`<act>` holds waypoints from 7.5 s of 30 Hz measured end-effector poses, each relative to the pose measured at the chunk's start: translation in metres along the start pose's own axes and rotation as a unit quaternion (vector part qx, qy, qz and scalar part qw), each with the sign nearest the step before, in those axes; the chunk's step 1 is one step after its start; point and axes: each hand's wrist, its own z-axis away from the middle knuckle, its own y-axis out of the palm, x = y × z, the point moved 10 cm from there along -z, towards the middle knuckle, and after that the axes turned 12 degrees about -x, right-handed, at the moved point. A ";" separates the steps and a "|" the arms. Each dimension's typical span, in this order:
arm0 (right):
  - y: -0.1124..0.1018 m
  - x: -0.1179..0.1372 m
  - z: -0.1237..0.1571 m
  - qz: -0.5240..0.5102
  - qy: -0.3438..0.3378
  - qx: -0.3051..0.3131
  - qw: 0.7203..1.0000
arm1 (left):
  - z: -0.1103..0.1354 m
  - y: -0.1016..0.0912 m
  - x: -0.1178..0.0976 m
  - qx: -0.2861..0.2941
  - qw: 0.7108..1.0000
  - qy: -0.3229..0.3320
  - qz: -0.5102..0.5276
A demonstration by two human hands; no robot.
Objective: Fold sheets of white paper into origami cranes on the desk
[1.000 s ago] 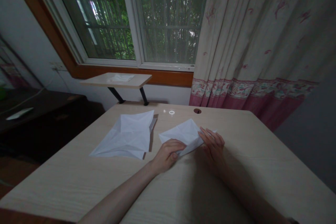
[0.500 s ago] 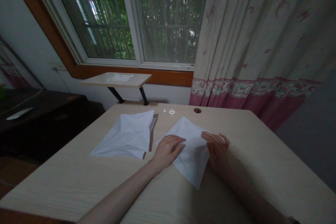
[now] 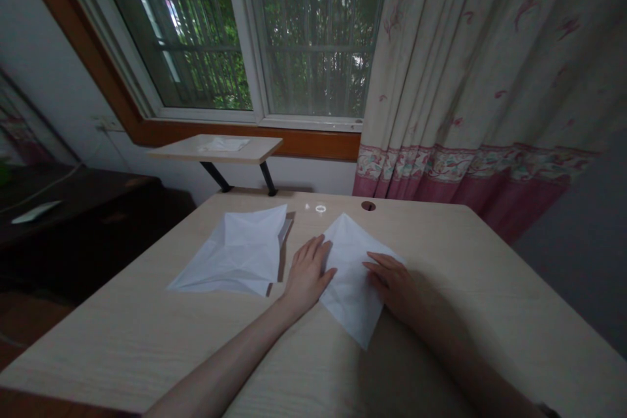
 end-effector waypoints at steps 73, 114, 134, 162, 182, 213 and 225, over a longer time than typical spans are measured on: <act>-0.022 -0.035 -0.014 -0.044 0.096 -0.145 0.984 | -0.003 -0.001 0.006 0.001 0.976 -0.097 0.194; -0.034 0.005 -0.018 -0.154 0.048 -0.006 0.987 | -0.003 -0.006 -0.005 0.035 0.963 -0.123 0.239; -0.008 0.041 -0.002 -0.109 -0.049 0.122 0.985 | 0.002 0.000 -0.027 0.097 0.989 0.006 0.112; 0.022 0.019 0.010 0.058 0.006 0.174 0.983 | 0.023 0.030 -0.035 0.210 0.973 0.096 -0.008; 0.023 0.000 0.010 0.136 0.011 0.192 0.972 | 0.028 0.029 -0.025 0.203 0.973 0.056 -0.090; 0.020 0.009 0.007 -0.047 -0.012 0.267 0.962 | 0.014 0.017 -0.040 0.264 0.950 0.121 0.113; 0.021 0.006 0.008 -0.068 -0.023 0.322 0.944 | 0.013 0.019 -0.039 0.260 0.953 0.111 0.115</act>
